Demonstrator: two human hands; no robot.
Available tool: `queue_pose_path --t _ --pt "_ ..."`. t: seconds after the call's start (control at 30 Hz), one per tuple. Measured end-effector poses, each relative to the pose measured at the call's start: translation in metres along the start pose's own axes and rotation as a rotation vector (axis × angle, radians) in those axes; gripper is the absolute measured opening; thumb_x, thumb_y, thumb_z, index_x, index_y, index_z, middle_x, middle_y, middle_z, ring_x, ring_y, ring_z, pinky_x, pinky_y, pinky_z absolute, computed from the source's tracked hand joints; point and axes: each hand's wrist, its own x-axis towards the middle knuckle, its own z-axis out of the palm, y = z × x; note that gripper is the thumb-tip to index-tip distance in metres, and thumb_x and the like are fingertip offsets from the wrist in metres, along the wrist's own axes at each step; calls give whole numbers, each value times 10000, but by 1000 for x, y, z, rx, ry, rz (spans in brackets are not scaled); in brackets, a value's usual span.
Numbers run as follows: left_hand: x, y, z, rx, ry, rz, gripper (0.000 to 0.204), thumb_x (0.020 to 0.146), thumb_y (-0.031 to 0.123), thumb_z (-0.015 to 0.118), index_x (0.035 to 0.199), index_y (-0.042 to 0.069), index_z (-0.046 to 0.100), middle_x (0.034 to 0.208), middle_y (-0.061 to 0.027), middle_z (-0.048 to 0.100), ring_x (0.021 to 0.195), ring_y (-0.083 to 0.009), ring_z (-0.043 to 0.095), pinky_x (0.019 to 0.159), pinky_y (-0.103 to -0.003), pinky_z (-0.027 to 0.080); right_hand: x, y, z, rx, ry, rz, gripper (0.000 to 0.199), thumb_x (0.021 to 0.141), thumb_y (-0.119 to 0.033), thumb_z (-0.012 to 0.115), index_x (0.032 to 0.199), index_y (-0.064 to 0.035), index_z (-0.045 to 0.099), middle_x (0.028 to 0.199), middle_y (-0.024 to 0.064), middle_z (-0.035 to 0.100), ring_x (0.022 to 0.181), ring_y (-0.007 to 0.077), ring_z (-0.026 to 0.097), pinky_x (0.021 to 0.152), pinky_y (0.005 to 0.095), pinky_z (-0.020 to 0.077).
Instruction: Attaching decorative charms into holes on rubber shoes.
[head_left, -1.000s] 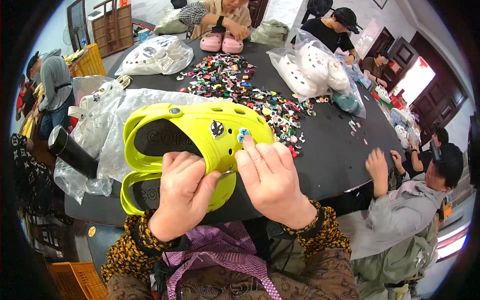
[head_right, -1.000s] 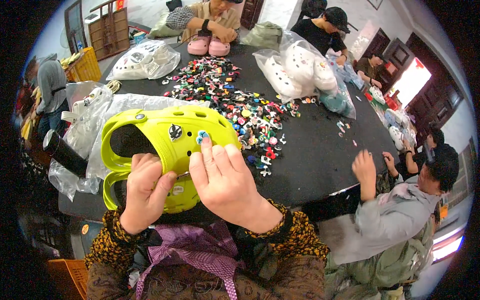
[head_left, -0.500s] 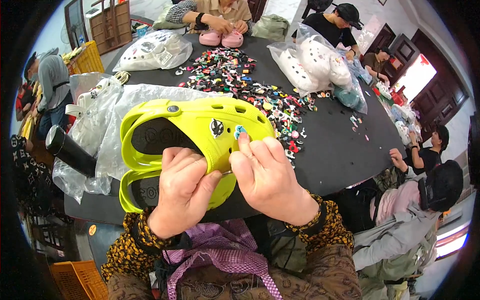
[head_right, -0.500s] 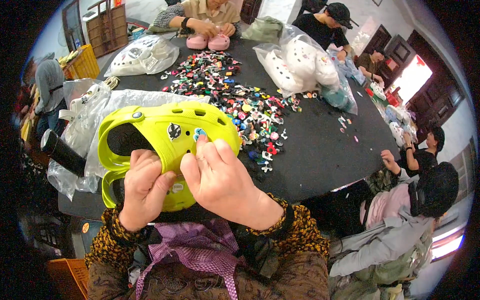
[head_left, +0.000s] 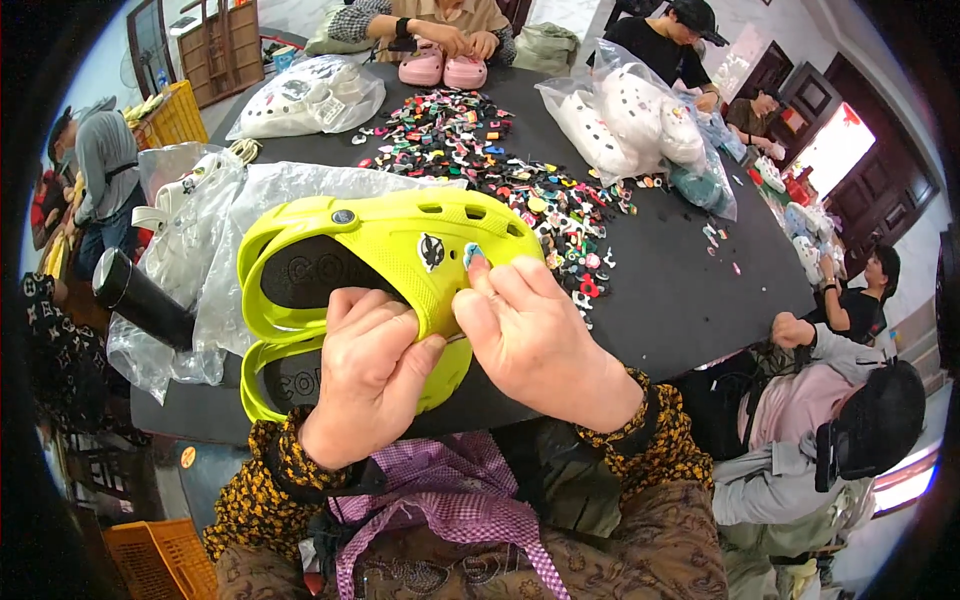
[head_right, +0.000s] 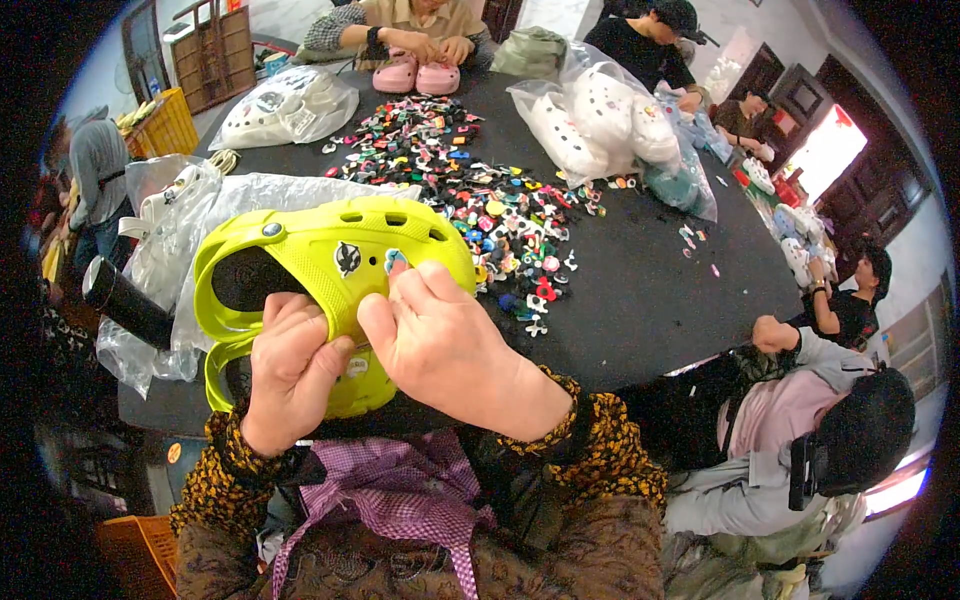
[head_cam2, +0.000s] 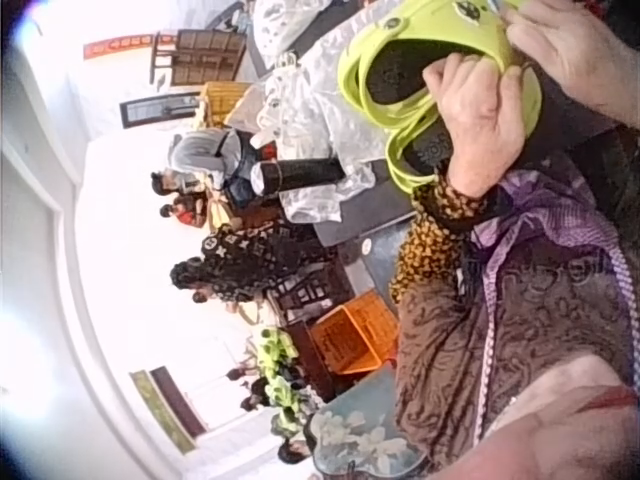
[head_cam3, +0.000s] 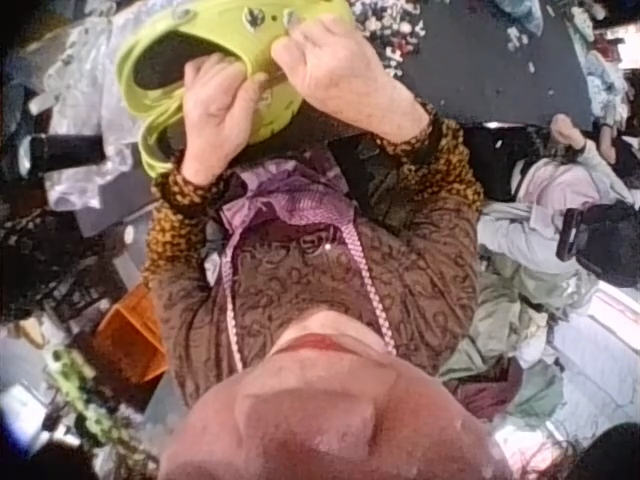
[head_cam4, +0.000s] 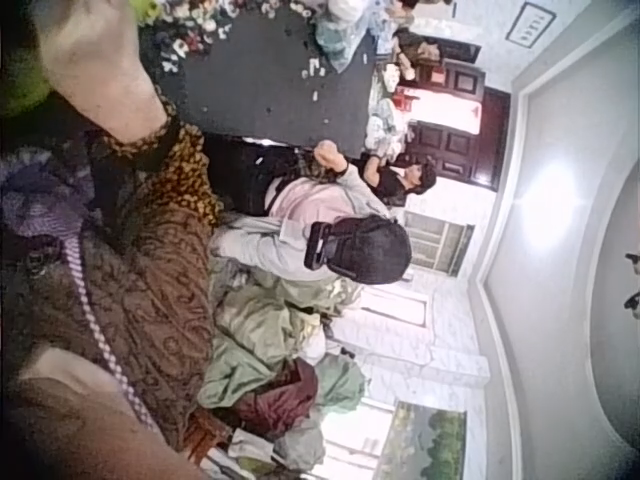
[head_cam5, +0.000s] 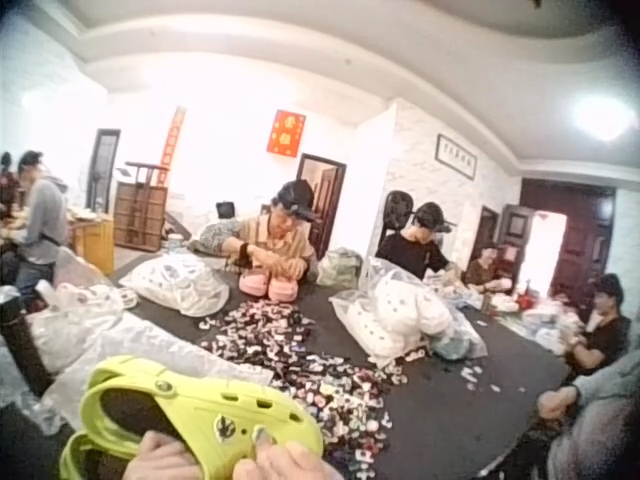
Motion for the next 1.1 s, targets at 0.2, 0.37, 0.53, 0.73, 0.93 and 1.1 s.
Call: queue_pose_path --t 0.2,0.37,0.53,0.73,0.93,1.1 --pt "-1 3 -2 14 7 -68 126 810 67 660 743 27 560 691 -91 538 692 -287 517 745 -387 366 -9 13 -6 140 38 82 160 776 -56 586 921 7 557 890 131 647 830 240 605 809 353 440" --pt "-4 7 -5 44 31 -148 173 863 95 636 741 27 535 727 -116 544 731 -312 524 749 -396 372 -22 24 2 443 242 234 364 781 24 648 1138 -29 596 998 40 659 881 230 602 835 368 418" --pt "-2 8 -11 32 51 -211 140 869 91 632 793 22 538 738 -129 543 746 -333 525 757 -406 376 -20 23 2 465 290 285 427 766 -47 716 1174 -59 591 1171 82 652 1049 266 584 919 399 407" --pt "-3 7 -16 162 -47 -168 116 860 96 632 870 8 557 834 -143 562 845 -335 538 779 -424 393 1 7 -8 358 34 66 587 699 -178 766 1257 -134 591 1365 142 532 1187 327 511 988 436 369" --pt "-9 -1 -22 194 -11 -59 179 823 102 665 919 -10 564 875 -169 570 873 -361 544 810 -449 408 34 -8 -2 65 -22 -5 541 759 -200 674 1293 -190 586 1306 124 540 1143 292 516 948 430 402" --pt "-11 -1 -33 210 -86 -57 283 812 127 683 1001 -37 550 1006 -192 595 975 -366 559 849 -449 432 45 -15 -2 -4 -82 -33 445 792 -188 622 1235 -164 594 1283 161 544 1110 321 534 913 440 424"
